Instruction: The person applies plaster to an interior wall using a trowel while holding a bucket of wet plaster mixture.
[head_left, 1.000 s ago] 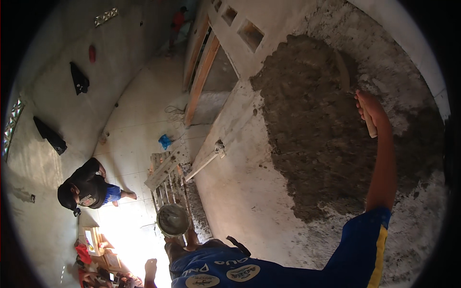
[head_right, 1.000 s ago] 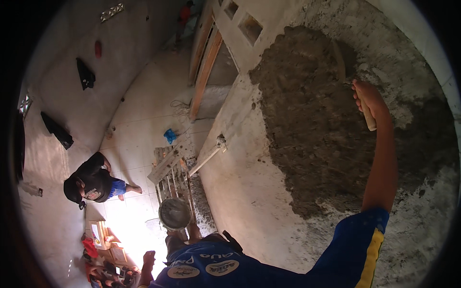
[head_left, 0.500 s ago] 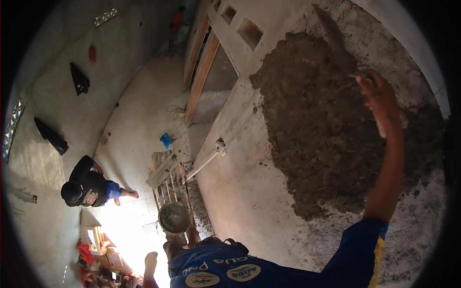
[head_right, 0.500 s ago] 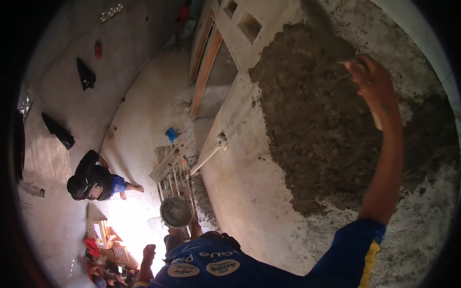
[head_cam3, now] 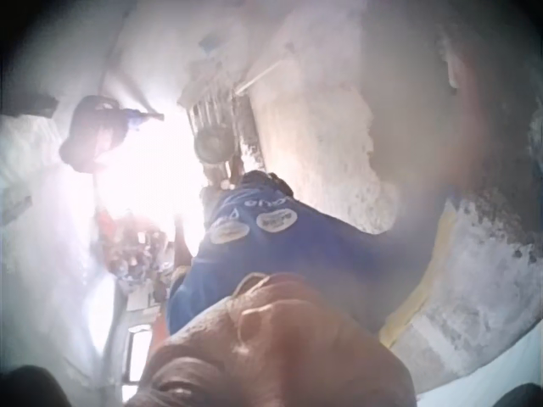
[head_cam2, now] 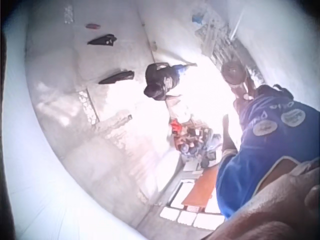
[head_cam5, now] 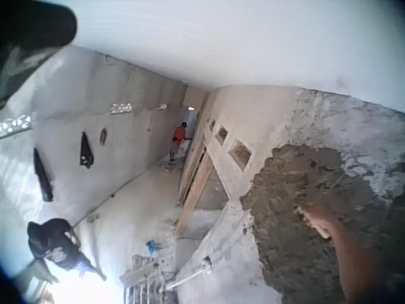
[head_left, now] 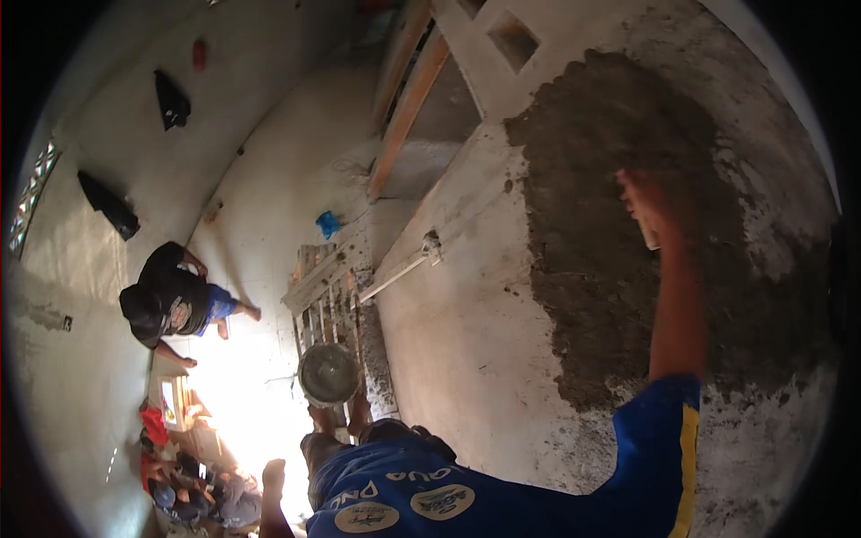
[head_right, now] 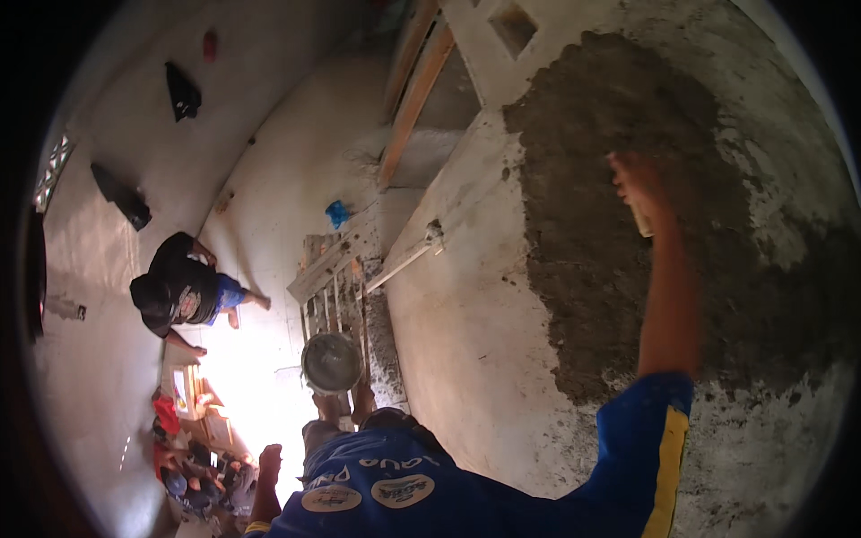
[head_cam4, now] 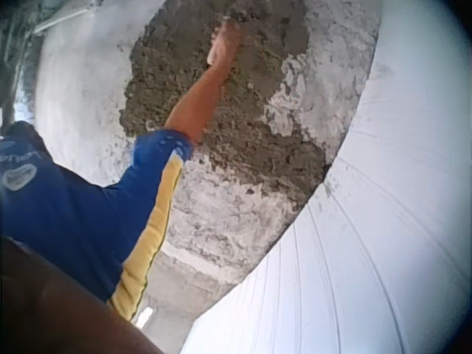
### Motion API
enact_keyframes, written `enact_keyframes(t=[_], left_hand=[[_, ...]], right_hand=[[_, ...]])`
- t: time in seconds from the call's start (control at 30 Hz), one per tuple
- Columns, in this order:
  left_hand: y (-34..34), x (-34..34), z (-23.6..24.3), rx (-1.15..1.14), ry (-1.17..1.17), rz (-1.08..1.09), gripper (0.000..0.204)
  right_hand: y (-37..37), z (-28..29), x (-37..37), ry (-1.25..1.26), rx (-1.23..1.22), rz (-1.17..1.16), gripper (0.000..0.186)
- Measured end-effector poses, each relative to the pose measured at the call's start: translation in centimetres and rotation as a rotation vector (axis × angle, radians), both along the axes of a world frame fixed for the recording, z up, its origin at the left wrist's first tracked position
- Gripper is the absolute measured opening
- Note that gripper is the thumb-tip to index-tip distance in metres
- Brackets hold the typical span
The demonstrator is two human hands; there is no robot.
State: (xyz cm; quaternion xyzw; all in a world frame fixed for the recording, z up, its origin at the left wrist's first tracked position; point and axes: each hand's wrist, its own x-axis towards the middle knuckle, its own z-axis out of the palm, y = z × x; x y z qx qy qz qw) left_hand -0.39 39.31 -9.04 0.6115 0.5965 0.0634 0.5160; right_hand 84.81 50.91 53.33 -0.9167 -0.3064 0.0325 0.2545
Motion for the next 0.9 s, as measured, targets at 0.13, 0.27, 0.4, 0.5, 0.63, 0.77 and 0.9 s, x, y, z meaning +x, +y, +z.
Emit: enact_keyframes(t=[0.13,0.27,0.4,0.5,0.63,0.77,0.9], left_hand=[[-0.4,2.1,-1.9,0.001,0.002,-0.069,0.032],[0.8,2.3,-2.8,-0.082,-0.06,0.078,0.034],[2.7,2.4,-5.9,-0.027,-0.078,-0.021,0.03],[4.0,4.0,-5.9,0.058,-0.154,0.004,0.025],[5.1,6.3,-3.7,0.124,-0.145,-0.109,0.019],[5.2,6.5,-4.4,0.042,-0.149,-0.075,0.017],[5.2,3.7,-5.3,0.016,-0.044,0.104,0.013]], right_hand=[[-2.9,2.3,1.2,0.073,-0.01,-0.068,0.039],[-8.2,9.4,-0.7,-0.073,0.072,-0.196,0.041],[-11.3,14.5,-3.7,-0.074,0.021,-0.245,0.039],[-12.5,15.4,-5.6,-0.073,-0.018,-0.3,0.036],[-13.1,16.3,-7.2,-0.282,-0.194,-0.348,0.036],[-13.0,16.7,-8.5,-1.033,-0.62,-0.299,0.043],[-4.7,17.2,-14.8,-0.836,-0.493,-0.158,0.052]])
